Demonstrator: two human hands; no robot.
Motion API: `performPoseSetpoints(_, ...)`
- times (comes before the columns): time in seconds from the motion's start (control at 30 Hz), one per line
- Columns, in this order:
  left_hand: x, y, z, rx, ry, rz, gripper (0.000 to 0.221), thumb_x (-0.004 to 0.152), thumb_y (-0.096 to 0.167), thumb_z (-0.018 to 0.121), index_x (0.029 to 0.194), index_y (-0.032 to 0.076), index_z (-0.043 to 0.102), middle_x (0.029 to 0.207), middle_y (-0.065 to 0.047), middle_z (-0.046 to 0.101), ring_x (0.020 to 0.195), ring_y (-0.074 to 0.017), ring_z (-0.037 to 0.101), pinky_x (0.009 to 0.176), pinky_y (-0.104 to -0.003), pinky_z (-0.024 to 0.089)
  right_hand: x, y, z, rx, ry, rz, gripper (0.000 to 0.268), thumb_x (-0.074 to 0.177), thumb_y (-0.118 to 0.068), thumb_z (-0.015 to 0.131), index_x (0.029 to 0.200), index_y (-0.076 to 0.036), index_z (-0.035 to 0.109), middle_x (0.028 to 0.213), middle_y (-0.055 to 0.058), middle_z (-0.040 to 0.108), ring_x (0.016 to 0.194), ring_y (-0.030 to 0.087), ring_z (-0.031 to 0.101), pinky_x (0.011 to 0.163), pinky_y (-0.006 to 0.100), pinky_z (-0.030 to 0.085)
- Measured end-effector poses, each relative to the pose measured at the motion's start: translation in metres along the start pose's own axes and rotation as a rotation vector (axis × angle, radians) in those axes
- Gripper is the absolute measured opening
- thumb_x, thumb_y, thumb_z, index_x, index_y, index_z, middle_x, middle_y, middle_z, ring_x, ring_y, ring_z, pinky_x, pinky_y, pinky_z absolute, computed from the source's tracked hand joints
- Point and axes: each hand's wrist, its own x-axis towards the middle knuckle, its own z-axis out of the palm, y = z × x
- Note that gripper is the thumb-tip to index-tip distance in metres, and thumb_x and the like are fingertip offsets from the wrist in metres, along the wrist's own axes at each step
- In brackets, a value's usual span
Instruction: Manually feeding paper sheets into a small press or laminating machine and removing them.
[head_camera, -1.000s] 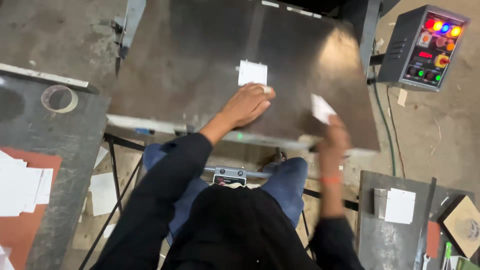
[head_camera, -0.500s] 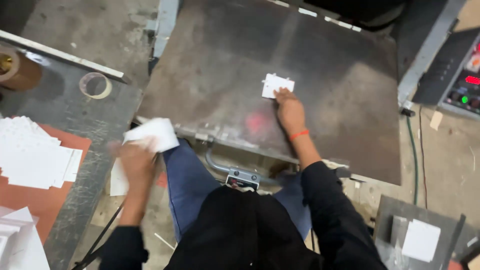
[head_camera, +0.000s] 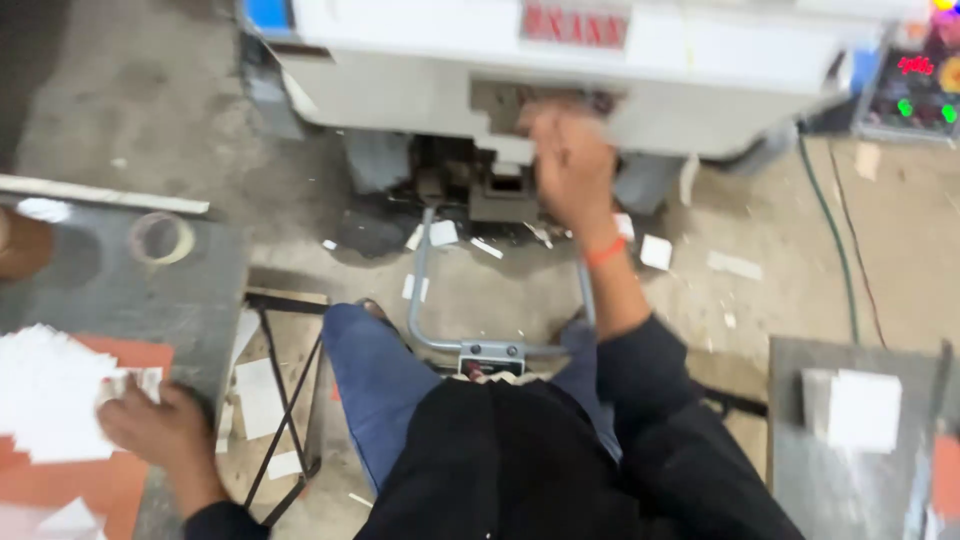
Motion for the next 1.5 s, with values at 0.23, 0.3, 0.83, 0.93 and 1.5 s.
performPoseSetpoints(0.23, 0.005, 0.213, 0.004, -0.692, -0.790, 0.433, 0.041, 0.090, 0.026, 0.074, 0.129, 0.012, 0.068, 0.126, -0.017, 0.069, 0.122, -0.0367, 0.061, 0.102, -0.050, 0.047, -0.234, 0.073, -0.098, -0.122, -0.900, 0.399, 0.023, 0.090, -0.025, 0.071, 0.108, -0.013, 0.077, 0.102, 0.013, 0.075, 0.093, 0.034, 0.071, 0.082, 0.045, 0.055)
performPoseSetpoints(0.3, -0.010, 0.254, 0.013, -0.529, -1.201, 0.671, 0.047, 0.084, 0.037, 0.078, 0.128, 0.021, 0.070, 0.119, -0.014, 0.071, 0.118, -0.0330, 0.063, 0.095, -0.050, 0.047, -0.269, 0.087, -0.170, -0.143, -0.830, 0.558, 0.022, 0.090, -0.026, 0.071, 0.107, -0.013, 0.077, 0.101, 0.014, 0.075, 0.092, 0.035, 0.071, 0.083, 0.044, 0.055)
performPoseSetpoints(0.83, -0.098, 0.301, 0.116, -1.148, -1.479, 0.126, 0.037, 0.097, 0.031, 0.070, 0.126, 0.007, 0.071, 0.104, -0.015, 0.075, 0.092, -0.0230, 0.067, 0.082, -0.035, 0.053, -0.329, 0.092, -0.403, -0.787, -0.332, 1.135, 0.053, 0.089, -0.044, 0.081, 0.072, 0.002, 0.062, 0.060, 0.022, 0.054, 0.058, 0.041, 0.054, 0.060, 0.052, 0.044)
performPoseSetpoints(0.93, -0.100, 0.304, 0.116, -1.339, -1.283, 0.125, 0.030, 0.098, 0.027, 0.069, 0.119, 0.006, 0.072, 0.105, -0.010, 0.076, 0.096, -0.0174, 0.068, 0.086, -0.031, 0.053, -0.351, 0.108, -0.395, -0.963, -0.318, 0.981, 0.035, 0.092, -0.032, 0.074, 0.077, -0.001, 0.067, 0.068, 0.023, 0.060, 0.067, 0.043, 0.060, 0.065, 0.052, 0.048)
performPoseSetpoints(1.5, 0.114, 0.444, -0.115, -1.507, -0.589, 0.926, 0.026, 0.102, 0.033, 0.061, 0.097, 0.013, 0.077, 0.097, -0.007, 0.072, 0.100, -0.0283, 0.067, 0.087, -0.042, 0.054, -0.192, 0.084, -0.176, -0.606, -0.044, 0.403, 0.040, 0.108, 0.003, 0.049, 0.145, 0.000, 0.064, 0.106, 0.025, 0.066, 0.097, 0.038, 0.063, 0.089, 0.045, 0.049)
